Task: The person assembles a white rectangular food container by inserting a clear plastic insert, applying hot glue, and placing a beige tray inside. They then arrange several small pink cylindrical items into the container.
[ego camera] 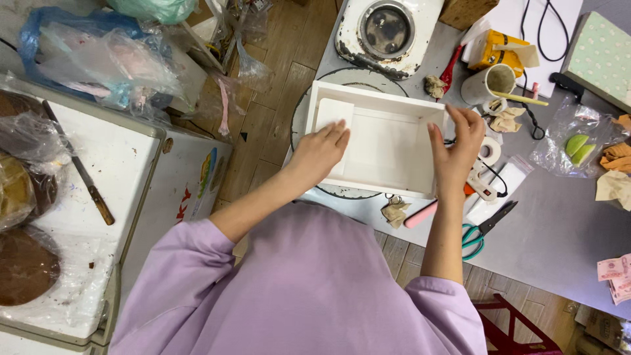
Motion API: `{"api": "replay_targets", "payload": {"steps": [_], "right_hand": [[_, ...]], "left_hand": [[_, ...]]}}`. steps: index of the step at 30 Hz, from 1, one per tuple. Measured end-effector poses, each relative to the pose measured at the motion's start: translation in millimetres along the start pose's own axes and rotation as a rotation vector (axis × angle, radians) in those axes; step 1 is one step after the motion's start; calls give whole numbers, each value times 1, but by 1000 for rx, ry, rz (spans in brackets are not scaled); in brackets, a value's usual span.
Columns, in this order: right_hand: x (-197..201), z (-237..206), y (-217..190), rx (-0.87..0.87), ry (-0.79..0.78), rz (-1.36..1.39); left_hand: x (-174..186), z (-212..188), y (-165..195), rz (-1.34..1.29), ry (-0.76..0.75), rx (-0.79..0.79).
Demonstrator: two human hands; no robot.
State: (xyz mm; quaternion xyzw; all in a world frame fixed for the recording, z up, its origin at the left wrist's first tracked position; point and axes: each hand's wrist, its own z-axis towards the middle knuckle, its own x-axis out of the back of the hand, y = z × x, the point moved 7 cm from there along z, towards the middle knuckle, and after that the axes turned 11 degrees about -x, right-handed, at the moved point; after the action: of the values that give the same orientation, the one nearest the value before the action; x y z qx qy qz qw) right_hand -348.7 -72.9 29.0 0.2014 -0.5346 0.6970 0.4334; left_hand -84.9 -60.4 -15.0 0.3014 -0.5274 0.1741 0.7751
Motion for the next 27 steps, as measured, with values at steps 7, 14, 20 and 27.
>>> {"api": "replay_targets", "payload": {"steps": [7,14,20,27], "right_hand": [[-34,-21,51,-373,-313,298],[-42,-29,46,-407,-358,385],[-44,-30,46,-442,-359,395],[-45,-28,40,-391,-337,391]], "left_hand": [[-56,-1,-13,267,-83,83],[-78,-8,-22,269,-93,129],[-73,-9,-27,199,-51,190],[-49,-3,-27,134,-65,217]]}}
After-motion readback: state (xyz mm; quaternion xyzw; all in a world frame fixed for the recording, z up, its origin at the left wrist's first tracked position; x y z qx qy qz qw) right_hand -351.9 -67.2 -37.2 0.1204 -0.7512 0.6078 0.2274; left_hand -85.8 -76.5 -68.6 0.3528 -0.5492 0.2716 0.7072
